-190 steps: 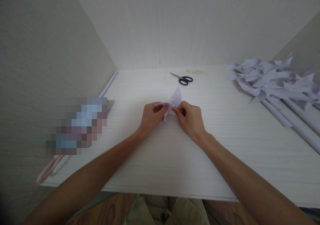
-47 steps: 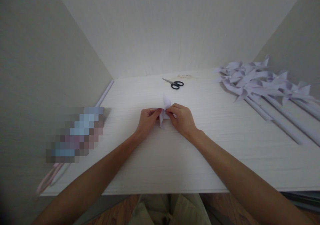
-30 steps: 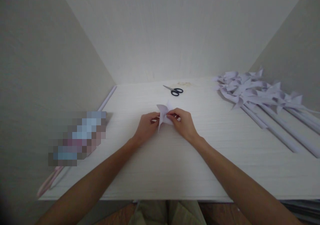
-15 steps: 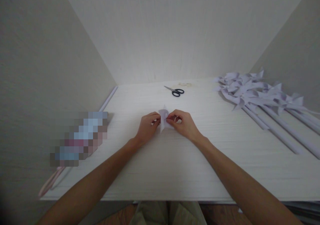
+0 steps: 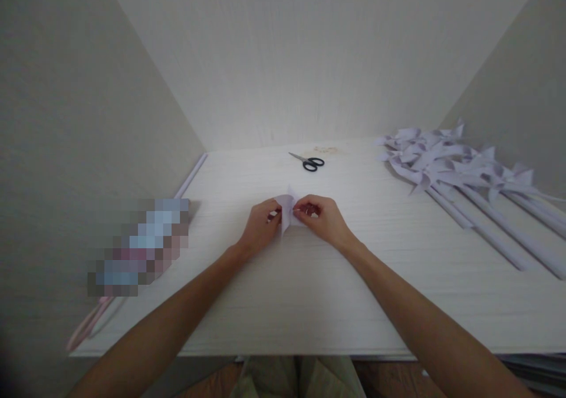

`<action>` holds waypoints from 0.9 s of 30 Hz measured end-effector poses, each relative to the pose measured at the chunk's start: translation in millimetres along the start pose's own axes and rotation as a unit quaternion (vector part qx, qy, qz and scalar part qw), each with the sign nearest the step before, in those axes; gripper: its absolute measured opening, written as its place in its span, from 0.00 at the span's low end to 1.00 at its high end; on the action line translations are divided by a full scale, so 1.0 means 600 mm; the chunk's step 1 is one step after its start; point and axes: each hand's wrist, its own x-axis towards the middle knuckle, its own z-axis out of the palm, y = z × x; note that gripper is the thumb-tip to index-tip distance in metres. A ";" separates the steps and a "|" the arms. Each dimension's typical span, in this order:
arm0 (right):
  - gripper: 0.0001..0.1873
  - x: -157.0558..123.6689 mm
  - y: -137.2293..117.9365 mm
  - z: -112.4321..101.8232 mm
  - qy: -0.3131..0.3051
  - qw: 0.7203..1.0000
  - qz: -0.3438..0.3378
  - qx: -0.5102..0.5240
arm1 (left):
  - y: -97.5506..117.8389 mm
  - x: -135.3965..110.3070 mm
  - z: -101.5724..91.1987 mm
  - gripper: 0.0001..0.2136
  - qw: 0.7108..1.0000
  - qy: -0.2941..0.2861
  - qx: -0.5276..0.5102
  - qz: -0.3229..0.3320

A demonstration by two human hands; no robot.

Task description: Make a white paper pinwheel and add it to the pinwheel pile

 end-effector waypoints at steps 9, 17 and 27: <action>0.05 0.001 -0.006 0.002 -0.011 0.982 0.111 0.151 | 0.002 -0.002 -0.001 0.08 1.000 -0.009 0.005 0.005; 0.05 -0.001 -0.006 0.003 0.009 0.979 0.128 0.160 | 0.002 0.001 0.000 0.09 1.000 -0.022 -0.005 -0.003; 0.03 0.001 -0.010 0.009 0.032 0.980 0.134 0.147 | -0.001 0.003 -0.002 0.08 1.000 -0.022 -0.007 -0.013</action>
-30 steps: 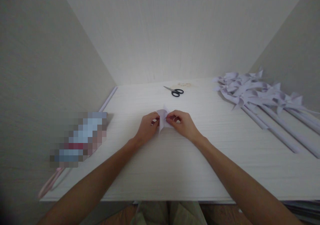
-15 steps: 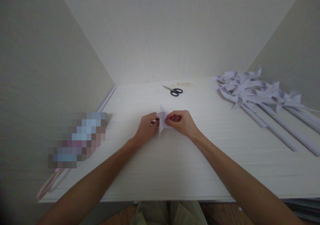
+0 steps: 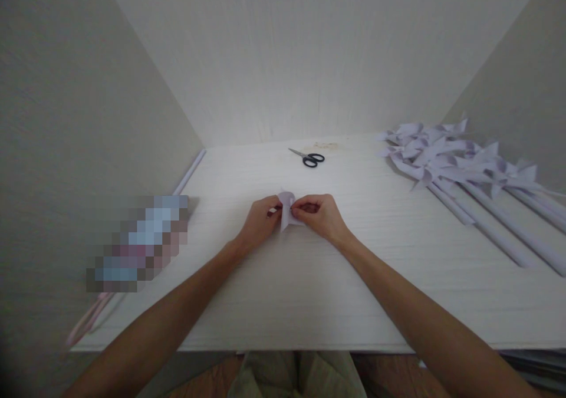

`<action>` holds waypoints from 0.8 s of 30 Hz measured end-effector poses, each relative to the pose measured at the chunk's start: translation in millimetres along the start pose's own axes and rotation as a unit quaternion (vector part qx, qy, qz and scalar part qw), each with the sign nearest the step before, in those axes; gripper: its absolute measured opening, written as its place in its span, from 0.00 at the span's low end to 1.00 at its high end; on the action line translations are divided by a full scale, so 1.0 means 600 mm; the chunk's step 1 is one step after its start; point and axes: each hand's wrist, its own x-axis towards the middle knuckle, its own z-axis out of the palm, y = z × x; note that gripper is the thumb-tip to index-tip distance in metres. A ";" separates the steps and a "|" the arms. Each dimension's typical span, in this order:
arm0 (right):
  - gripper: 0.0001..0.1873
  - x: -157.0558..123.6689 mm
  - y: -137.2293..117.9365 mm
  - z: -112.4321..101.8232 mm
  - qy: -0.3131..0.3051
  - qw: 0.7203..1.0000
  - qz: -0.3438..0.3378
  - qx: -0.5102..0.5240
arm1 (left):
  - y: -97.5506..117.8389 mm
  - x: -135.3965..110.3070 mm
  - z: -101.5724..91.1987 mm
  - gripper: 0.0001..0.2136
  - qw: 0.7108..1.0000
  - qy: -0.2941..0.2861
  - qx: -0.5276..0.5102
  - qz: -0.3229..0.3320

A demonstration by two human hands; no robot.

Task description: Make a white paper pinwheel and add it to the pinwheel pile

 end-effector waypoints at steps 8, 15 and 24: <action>0.05 0.000 -0.004 -0.013 0.013 0.999 -0.017 0.031 | 0.000 -0.002 0.002 0.07 0.999 0.026 -0.026 -0.020; 0.04 -0.001 0.001 -0.003 0.021 0.999 -0.004 0.048 | 0.004 -0.001 0.002 0.09 0.999 0.005 -0.013 -0.031; 0.04 -0.004 -0.004 0.002 0.034 0.999 -0.002 0.032 | 0.002 0.001 0.002 0.08 0.996 -0.004 -0.071 -0.045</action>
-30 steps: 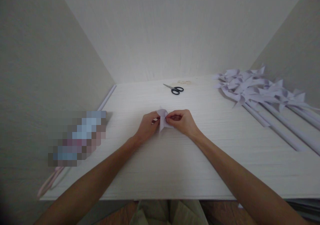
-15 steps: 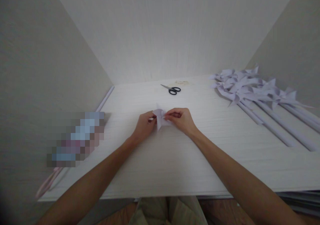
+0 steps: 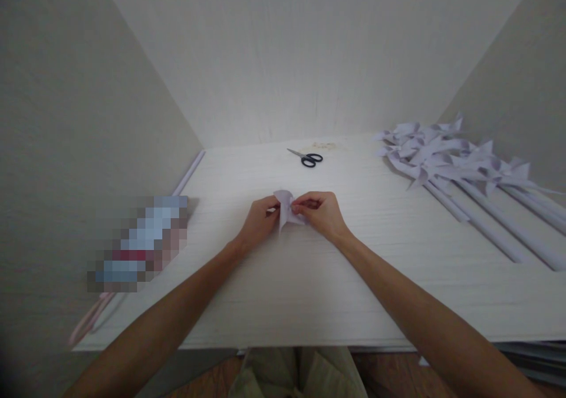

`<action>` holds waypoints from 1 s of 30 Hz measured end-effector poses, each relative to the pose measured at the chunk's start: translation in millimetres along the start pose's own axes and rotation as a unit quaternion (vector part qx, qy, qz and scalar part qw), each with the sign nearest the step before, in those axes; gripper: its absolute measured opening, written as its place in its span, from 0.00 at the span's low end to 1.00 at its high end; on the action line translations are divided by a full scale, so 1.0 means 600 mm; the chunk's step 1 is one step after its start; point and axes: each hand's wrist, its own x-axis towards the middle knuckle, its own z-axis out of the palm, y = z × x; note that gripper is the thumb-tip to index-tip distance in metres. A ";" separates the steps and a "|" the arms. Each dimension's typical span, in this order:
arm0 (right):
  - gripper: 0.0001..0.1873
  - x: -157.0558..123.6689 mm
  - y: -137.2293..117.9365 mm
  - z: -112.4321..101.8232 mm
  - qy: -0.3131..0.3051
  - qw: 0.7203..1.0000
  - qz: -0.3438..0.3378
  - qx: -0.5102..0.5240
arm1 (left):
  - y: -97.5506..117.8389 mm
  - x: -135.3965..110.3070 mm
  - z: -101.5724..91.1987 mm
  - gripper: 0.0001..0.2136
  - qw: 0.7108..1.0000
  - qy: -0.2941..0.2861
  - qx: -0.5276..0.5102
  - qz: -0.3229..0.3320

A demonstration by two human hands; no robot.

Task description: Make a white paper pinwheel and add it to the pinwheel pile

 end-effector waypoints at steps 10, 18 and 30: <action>0.11 0.016 0.012 -0.017 0.120 0.979 -0.018 0.163 | 0.019 -0.001 -0.010 0.03 0.984 0.076 -0.146 -0.066; 0.12 0.002 -0.002 -0.006 -0.089 0.929 0.155 0.324 | 0.024 -0.004 -0.014 0.10 0.976 0.082 -0.202 0.029; 0.11 -0.003 -0.003 -0.004 -0.140 0.922 0.175 0.316 | 0.027 -0.011 -0.003 0.04 0.984 0.033 -0.169 0.034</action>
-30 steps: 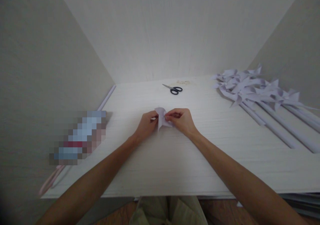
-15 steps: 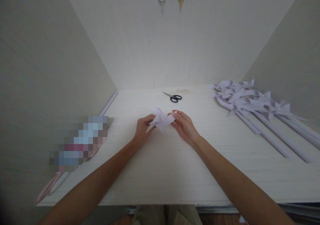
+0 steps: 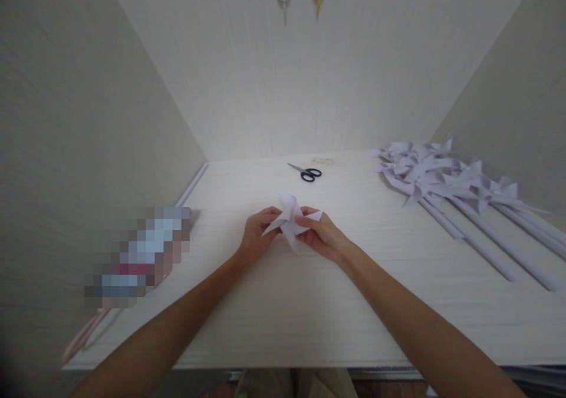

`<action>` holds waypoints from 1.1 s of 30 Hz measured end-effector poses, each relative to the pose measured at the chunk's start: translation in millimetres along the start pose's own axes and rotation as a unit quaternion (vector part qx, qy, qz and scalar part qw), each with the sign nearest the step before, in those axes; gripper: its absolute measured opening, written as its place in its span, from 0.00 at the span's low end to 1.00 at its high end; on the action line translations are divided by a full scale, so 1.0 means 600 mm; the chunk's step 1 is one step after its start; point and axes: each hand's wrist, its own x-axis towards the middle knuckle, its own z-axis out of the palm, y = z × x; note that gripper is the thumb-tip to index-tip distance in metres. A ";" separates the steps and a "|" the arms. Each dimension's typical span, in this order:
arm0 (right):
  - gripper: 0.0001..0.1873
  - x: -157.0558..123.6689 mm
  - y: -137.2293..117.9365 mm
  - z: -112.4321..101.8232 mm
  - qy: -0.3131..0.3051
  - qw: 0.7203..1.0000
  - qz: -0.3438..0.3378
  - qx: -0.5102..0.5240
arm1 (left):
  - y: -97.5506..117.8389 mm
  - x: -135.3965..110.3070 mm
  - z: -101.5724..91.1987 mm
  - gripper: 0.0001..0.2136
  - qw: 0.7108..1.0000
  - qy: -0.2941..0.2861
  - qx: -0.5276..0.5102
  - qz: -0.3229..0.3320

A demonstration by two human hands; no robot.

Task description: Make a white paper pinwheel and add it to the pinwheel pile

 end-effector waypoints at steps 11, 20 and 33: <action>0.09 0.001 -0.002 -0.006 0.028 0.999 -0.002 0.021 | -0.018 0.007 -0.013 0.12 0.989 -0.065 -0.119 -0.065; 0.11 0.000 -0.001 -0.004 0.026 0.999 0.003 0.040 | -0.008 0.007 -0.011 0.11 0.993 -0.050 -0.086 -0.064; 0.12 -0.003 0.000 0.004 0.034 0.998 -0.017 0.041 | -0.004 0.005 -0.007 0.15 0.987 -0.022 -0.105 -0.116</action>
